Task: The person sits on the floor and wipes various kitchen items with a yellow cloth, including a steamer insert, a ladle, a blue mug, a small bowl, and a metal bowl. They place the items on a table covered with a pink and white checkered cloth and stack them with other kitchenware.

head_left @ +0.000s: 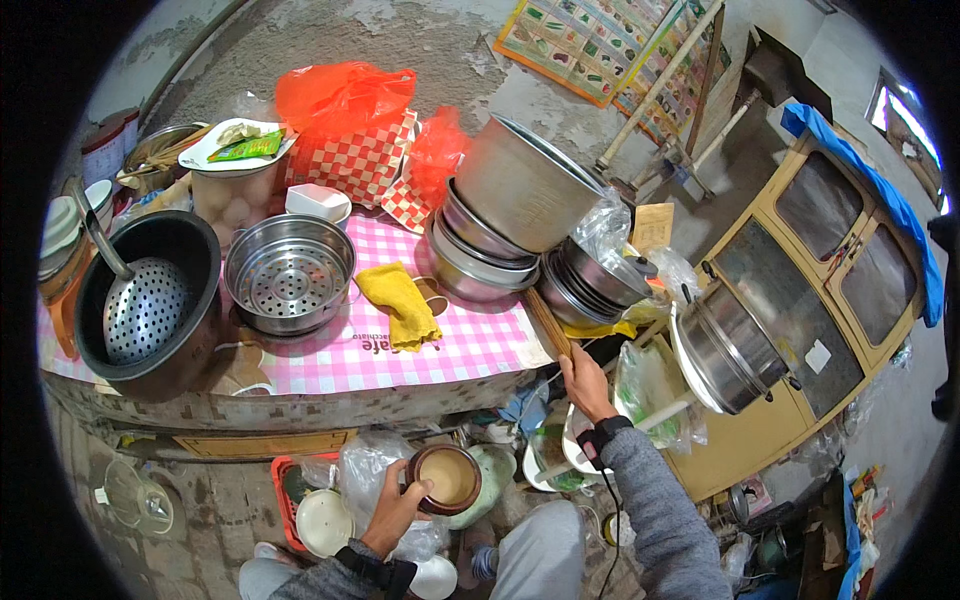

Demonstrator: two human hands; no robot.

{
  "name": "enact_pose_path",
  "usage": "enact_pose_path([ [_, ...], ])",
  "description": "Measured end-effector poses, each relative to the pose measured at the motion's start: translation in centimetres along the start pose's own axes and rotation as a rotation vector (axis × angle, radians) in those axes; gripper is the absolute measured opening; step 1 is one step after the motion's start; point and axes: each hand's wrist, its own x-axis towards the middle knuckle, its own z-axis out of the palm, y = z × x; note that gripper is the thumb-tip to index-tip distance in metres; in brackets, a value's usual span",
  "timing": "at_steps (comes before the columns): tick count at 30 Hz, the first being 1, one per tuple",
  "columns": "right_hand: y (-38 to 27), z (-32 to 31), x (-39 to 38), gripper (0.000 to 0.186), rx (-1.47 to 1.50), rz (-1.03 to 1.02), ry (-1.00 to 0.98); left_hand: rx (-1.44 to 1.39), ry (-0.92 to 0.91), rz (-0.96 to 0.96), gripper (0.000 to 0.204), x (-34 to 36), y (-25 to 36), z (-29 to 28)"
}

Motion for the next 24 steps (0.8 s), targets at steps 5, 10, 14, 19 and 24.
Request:
enact_pose_path([
  [5, 0.0, 2.1, 2.6, 0.038, -0.159, 0.066, -0.093, -0.010, -0.028, -0.002, 0.071, 0.3, 0.2, -0.2],
  [10, -1.0, 2.1, 2.1, 0.050, -0.399, 0.007, -0.083, 0.004, 0.017, 0.020, 0.072, 0.7, 0.2, -0.6],
  [14, -5.2, 0.4, 2.7, 0.052, -0.107, -0.245, -0.026, -0.019, 0.058, 0.036, 0.074, 0.8, 0.6, -0.8],
  [19, -14.4, 1.2, 6.0, 0.056, 0.280, -0.651, -0.214, -0.019, 0.081, 0.021, 0.072, 0.8, 1.1, -1.0],
  [24, -21.3, 6.0, 10.1, 0.055, 0.053, -0.654, -0.426, -0.034, 0.080, 0.045, 0.071, 0.7, 1.3, -1.0],
])
